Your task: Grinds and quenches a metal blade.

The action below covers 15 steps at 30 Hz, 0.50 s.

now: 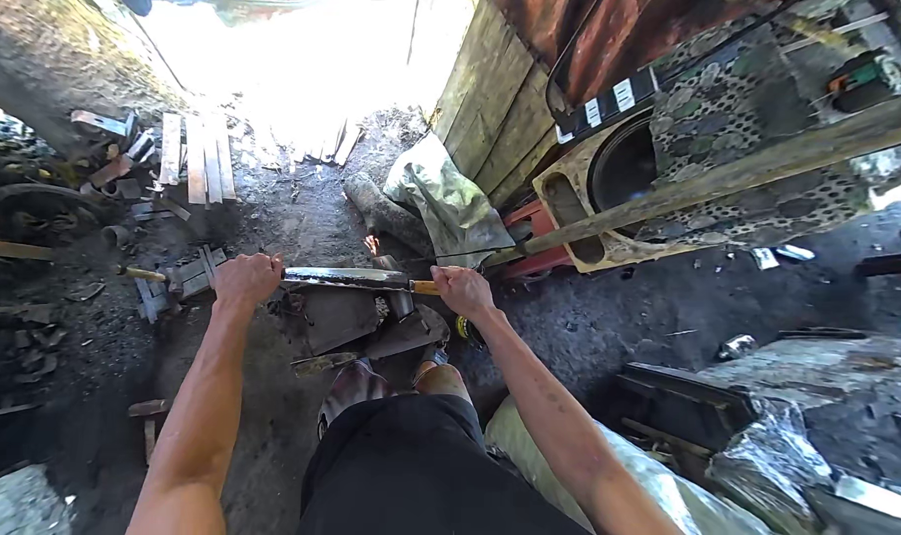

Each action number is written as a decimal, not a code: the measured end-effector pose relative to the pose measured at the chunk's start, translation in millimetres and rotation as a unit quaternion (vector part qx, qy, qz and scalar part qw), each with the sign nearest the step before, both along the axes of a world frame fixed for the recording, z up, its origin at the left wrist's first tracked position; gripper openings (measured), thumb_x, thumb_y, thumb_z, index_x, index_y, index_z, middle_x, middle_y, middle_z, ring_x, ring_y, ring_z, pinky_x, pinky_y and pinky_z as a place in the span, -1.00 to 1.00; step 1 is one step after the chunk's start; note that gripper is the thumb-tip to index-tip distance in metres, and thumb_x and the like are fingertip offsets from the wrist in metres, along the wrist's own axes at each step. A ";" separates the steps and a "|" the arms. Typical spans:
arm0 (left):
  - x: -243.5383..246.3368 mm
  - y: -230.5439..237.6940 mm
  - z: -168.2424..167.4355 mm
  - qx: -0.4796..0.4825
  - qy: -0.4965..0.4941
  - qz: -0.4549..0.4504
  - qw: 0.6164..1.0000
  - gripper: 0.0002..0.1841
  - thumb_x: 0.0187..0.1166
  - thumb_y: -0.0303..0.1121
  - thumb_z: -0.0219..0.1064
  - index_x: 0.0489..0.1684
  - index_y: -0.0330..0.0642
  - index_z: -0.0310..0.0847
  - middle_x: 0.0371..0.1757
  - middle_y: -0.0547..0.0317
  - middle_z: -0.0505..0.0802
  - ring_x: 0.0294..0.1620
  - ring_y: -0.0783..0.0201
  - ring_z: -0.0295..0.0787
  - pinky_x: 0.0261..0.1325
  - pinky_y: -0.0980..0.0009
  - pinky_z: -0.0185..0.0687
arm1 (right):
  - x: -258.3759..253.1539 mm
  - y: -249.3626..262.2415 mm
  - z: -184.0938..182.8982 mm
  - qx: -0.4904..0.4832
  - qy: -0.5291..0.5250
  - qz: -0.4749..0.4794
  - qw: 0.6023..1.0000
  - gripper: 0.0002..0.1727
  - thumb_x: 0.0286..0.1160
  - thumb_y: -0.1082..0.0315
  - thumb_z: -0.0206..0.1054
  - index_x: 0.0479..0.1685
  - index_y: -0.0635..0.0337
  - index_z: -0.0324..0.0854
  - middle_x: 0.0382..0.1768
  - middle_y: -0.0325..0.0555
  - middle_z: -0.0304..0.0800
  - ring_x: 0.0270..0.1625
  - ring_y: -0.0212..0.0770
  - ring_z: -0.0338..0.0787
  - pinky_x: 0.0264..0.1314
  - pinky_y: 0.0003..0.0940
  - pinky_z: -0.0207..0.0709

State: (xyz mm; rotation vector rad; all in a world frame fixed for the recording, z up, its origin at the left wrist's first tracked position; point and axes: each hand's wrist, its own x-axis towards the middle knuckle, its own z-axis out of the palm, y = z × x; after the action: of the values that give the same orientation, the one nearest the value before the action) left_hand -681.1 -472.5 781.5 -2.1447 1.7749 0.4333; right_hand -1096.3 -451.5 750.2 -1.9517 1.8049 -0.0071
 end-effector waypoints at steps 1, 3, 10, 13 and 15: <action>-5.1 -1.9 -1.0 -0.007 0.006 -0.010 1.000 -0.25 0.81 0.20 -0.25 -0.40 -0.20 0.73 -0.19 -0.25 0.88 0.01 -0.31 0.86 -0.14 -0.35 0.63 | -4.1 2.0 -0.4 0.003 0.007 -0.011 1.000 -0.32 0.86 -0.14 -0.20 -0.36 0.04 0.75 -0.22 -0.04 0.87 -0.06 0.08 0.89 -0.16 0.24 0.66; -10.2 -6.5 -5.8 -0.016 0.010 -0.026 0.999 -0.25 0.80 0.22 -0.27 -0.42 -0.18 0.71 -0.22 -0.23 0.87 -0.02 -0.31 0.86 -0.17 -0.33 0.64 | -9.4 4.5 -4.3 -0.002 0.020 -0.034 0.999 -0.32 0.85 -0.14 -0.20 -0.32 0.04 0.78 -0.19 -0.03 0.89 -0.03 0.10 0.89 -0.14 0.26 0.67; -16.5 -14.3 -0.9 -0.010 0.017 -0.032 0.999 -0.24 0.82 0.20 -0.27 -0.29 -0.23 0.74 -0.12 -0.31 0.87 0.06 -0.36 0.83 -0.08 -0.39 0.62 | -12.0 15.3 -7.0 -0.016 0.006 -0.040 0.999 -0.32 0.84 -0.15 -0.21 -0.18 0.02 0.83 -0.09 -0.04 0.90 0.03 0.10 0.89 -0.05 0.30 0.68; -60.9 -21.9 -4.5 -0.048 0.054 -0.089 0.993 -0.28 0.83 0.17 -0.20 -0.26 -0.21 0.78 -0.13 -0.26 0.89 0.02 -0.33 0.85 -0.09 -0.37 0.65 | -55.9 36.0 -13.1 0.002 0.035 -0.084 0.996 -0.28 0.85 -0.19 -0.27 0.02 0.00 0.84 0.06 -0.02 0.91 0.16 0.12 0.87 0.14 0.33 0.65; -86.6 -23.2 -9.9 -0.054 0.071 -0.132 0.987 -0.29 0.85 0.17 -0.21 -0.20 -0.21 0.79 -0.09 -0.21 0.89 0.08 -0.28 0.85 -0.01 -0.32 0.66 | -80.2 52.5 -12.4 0.004 0.051 -0.110 0.993 -0.28 0.85 -0.17 -0.26 0.03 0.05 0.84 0.07 0.04 0.91 0.19 0.14 0.86 0.19 0.31 0.64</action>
State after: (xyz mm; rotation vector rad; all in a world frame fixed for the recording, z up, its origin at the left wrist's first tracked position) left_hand -767.7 -495.8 771.7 -1.9500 2.1734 0.4391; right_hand -1176.5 -399.1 737.8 -1.7684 2.0758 0.0285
